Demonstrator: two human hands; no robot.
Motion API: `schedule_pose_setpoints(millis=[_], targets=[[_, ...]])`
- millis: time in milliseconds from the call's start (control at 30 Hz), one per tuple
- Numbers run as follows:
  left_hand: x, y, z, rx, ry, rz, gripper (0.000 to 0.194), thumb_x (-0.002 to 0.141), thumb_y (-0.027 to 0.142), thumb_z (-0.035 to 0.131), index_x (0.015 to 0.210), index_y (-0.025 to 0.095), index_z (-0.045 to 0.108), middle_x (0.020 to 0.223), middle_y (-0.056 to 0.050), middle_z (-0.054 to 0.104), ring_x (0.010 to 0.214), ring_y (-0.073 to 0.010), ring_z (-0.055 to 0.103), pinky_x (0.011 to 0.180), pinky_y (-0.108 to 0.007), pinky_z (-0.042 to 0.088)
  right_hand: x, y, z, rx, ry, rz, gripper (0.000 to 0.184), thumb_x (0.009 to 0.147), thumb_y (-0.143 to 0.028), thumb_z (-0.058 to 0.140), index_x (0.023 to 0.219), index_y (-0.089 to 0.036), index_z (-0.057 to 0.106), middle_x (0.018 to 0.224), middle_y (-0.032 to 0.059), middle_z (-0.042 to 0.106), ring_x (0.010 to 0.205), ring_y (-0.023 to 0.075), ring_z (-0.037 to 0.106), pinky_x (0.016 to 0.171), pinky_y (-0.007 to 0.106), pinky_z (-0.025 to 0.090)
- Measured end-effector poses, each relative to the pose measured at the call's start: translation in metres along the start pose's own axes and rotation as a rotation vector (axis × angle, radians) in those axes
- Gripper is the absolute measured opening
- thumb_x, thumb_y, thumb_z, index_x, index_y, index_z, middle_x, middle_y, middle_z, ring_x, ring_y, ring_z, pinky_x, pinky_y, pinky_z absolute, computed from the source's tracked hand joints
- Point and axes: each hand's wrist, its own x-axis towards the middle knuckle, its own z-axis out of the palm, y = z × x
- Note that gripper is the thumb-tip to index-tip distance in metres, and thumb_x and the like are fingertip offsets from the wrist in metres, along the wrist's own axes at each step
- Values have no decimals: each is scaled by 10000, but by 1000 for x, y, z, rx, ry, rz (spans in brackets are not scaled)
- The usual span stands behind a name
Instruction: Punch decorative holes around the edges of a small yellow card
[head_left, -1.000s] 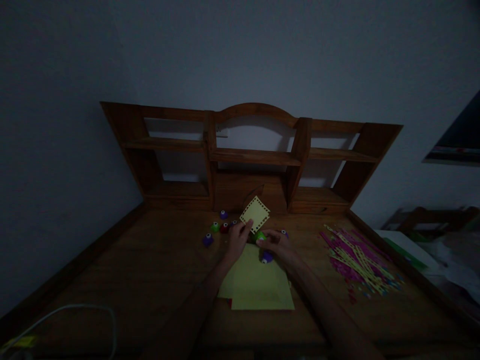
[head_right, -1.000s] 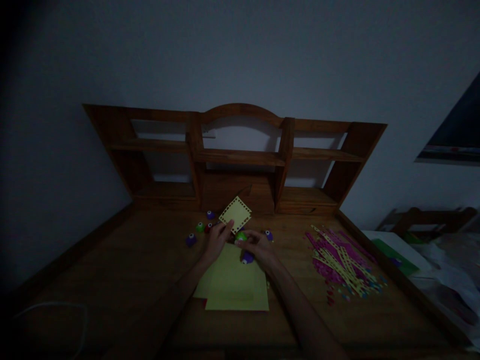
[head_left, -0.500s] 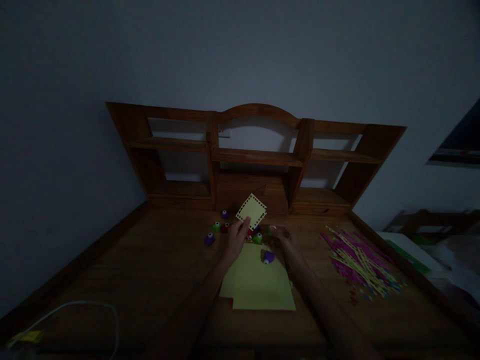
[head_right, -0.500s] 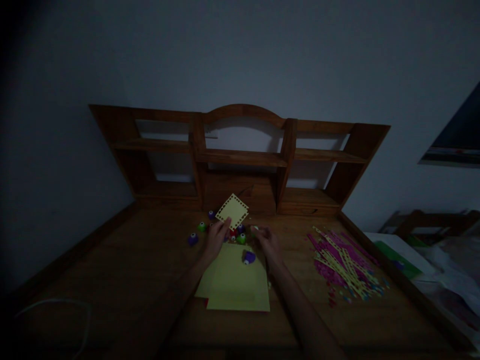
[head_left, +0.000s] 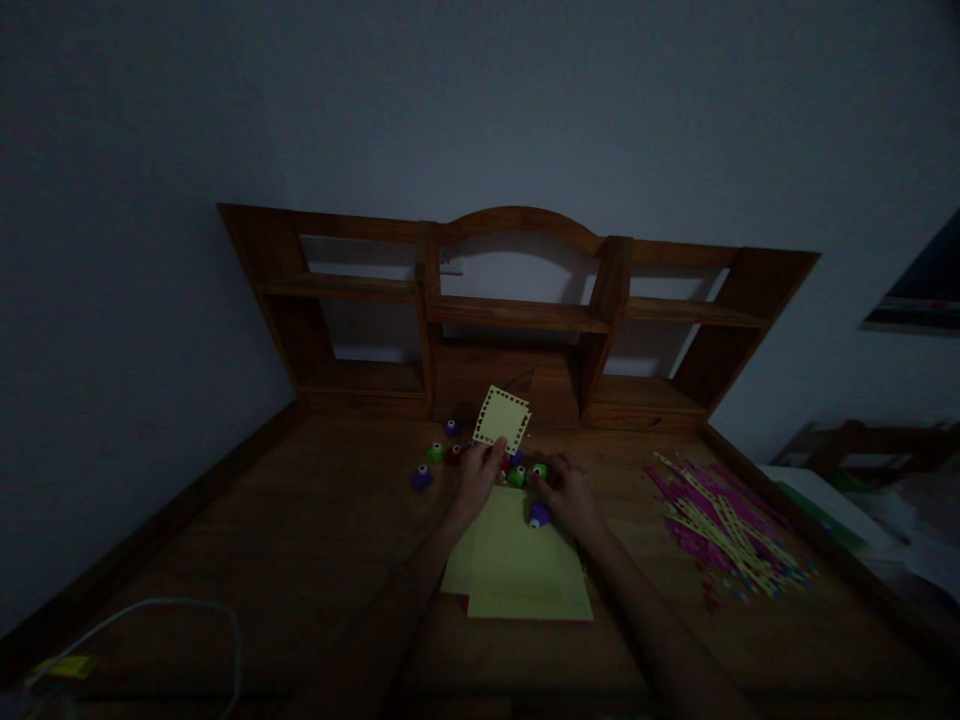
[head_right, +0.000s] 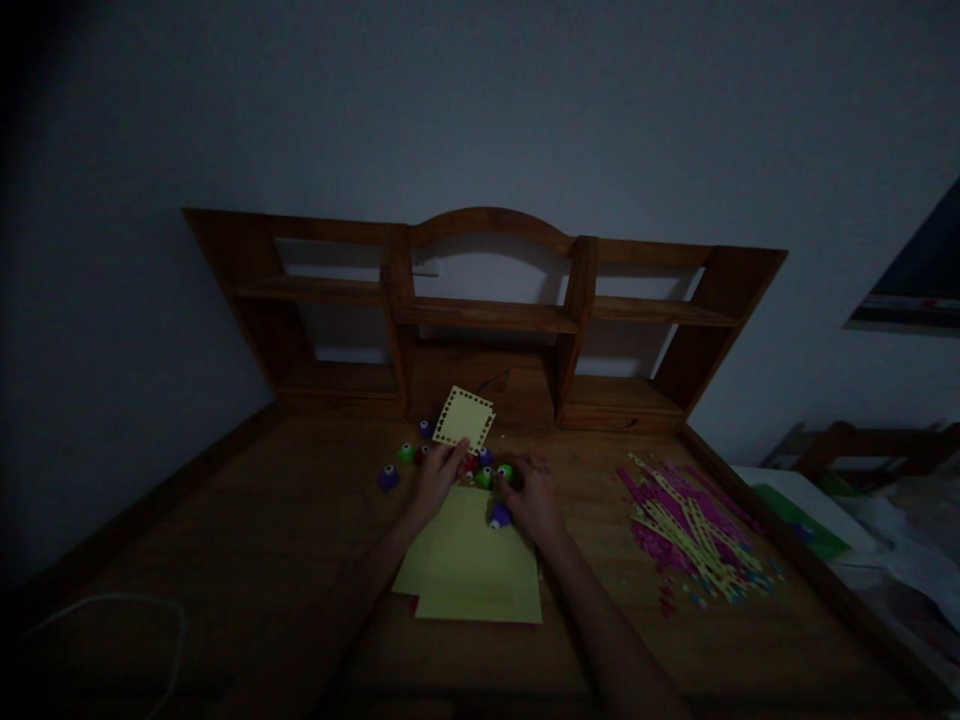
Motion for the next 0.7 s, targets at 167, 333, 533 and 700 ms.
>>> schedule_pose_setpoints(millis=[167,333,533,700], targets=[[3,-1,1,-61,-8,-38,421,795,524,561,586,159,550,513,15,509,500,-124,466,492,-222,338,-2,4,2,-61,-39,-25,318,789,-250,613,1104,-223,644,1028,61,660,956,223,594,875,345,435],[2,4,0,-114,-18,-65,368,758,499,613,636,152,598,550,3,553,525,-138,495,531,-243,385,-4,8,5,-64,-58,-5,259,819,-262,589,1061,-197,654,989,70,681,902,219,618,816,325,457],[0,8,2,-217,-16,-130,336,714,491,663,712,156,648,587,-27,620,653,-192,593,618,-274,444,-6,2,3,-35,-42,-12,222,849,-263,546,1027,-199,663,960,65,682,872,219,621,795,322,458],[-3,5,5,-202,-61,-174,380,726,514,650,672,141,604,530,10,544,490,-122,479,479,-227,354,-4,-10,-3,78,61,0,243,888,-347,515,1034,-219,662,988,68,667,911,227,603,838,355,445]])
